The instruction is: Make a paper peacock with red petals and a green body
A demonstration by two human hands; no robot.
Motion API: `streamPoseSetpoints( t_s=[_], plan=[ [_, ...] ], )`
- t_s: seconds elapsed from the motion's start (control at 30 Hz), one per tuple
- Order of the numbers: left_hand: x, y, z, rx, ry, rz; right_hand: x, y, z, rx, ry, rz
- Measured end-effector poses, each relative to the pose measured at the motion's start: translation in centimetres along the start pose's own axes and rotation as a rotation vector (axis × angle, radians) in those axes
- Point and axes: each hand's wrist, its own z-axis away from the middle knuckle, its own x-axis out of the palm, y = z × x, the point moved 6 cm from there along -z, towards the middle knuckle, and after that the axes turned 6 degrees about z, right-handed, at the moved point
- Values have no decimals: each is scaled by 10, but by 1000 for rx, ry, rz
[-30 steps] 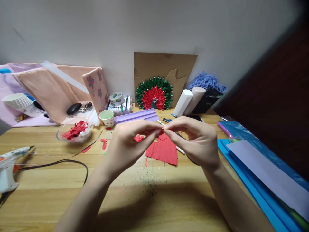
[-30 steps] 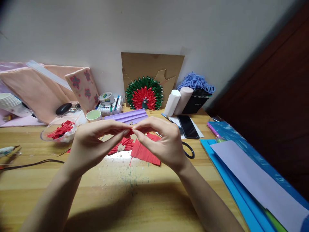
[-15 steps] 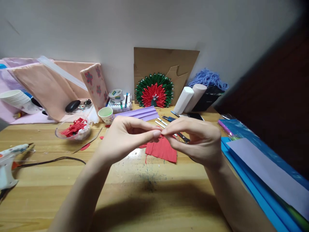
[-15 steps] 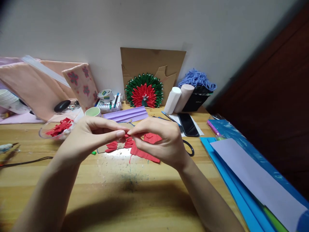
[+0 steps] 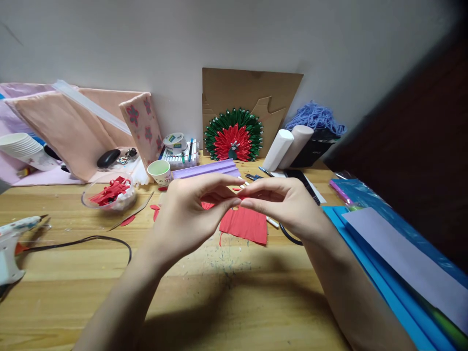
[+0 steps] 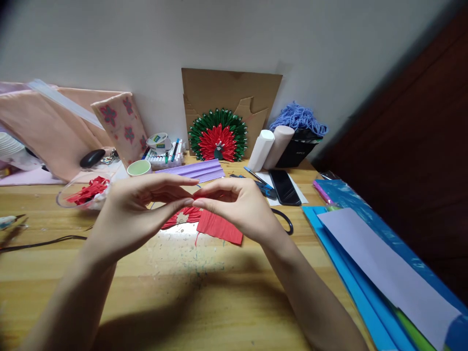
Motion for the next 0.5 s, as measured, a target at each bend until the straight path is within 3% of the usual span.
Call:
streamPoseSetpoints(
  t_s=[0.1,0.4,0.5],
  plan=[
    [0,2,1,71,4,-45,-1,-1,-1,-2,15,8],
    [2,2,-1,41,-3,3,-6,-7,1,-75,100,110],
    [1,4,-1,86,11,-54,-6,-6,2,-85,119,90]
  ],
)
